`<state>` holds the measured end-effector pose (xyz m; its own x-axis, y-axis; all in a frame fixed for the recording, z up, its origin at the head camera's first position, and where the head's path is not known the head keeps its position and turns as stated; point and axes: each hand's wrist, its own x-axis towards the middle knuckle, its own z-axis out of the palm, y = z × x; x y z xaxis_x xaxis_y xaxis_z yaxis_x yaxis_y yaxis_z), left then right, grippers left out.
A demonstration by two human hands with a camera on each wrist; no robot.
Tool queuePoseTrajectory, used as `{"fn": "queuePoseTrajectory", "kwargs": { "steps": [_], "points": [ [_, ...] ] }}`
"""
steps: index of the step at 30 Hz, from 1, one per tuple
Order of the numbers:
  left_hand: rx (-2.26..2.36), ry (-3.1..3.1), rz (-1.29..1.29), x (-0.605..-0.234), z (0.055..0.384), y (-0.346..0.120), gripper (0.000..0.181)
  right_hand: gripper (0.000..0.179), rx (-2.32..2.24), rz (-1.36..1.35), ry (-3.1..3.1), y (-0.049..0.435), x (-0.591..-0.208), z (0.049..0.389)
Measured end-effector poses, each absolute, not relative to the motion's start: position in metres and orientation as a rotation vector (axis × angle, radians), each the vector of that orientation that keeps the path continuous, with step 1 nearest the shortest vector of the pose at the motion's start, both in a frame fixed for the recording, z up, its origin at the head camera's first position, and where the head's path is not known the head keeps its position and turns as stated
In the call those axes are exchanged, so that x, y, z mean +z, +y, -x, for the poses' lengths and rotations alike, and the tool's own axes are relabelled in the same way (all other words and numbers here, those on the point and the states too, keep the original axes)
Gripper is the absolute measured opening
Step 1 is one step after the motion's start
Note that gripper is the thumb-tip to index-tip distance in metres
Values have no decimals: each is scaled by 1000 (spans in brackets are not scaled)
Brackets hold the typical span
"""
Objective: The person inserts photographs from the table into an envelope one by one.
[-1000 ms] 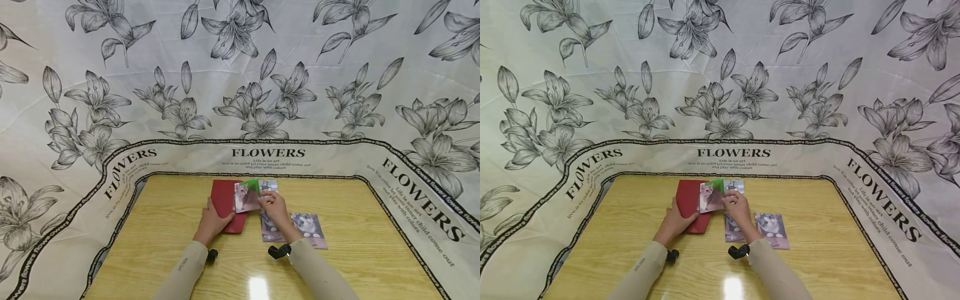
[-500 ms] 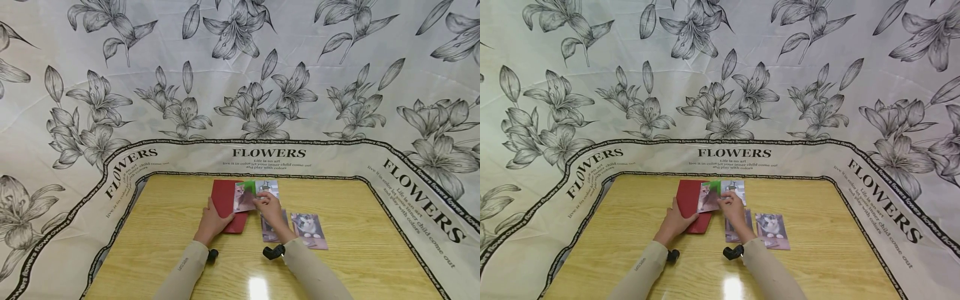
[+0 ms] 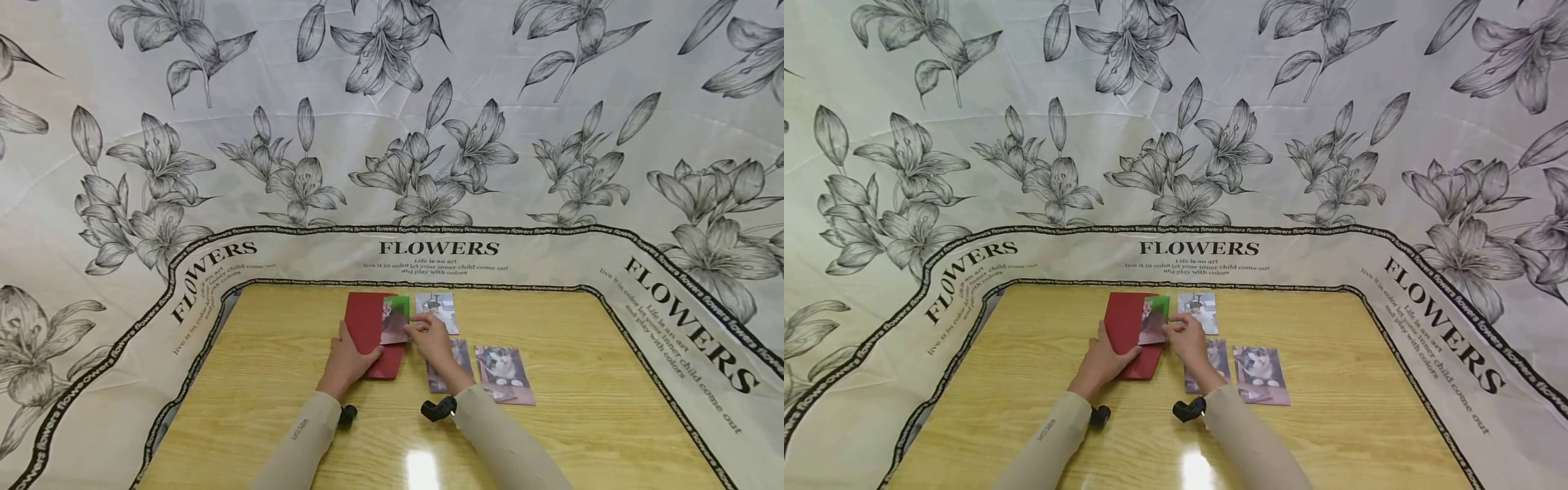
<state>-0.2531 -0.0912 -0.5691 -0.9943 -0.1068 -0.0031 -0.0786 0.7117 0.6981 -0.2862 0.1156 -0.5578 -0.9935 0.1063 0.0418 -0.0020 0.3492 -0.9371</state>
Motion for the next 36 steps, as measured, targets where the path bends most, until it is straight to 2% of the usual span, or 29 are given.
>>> {"fn": "queuePoseTrajectory", "kwargs": {
  "steps": [36],
  "points": [
    [-1165, -2877, -165, -570, 254, -92, 121, 22, 1431, 34, -2692, 79, -557, 289]
  ]
}}
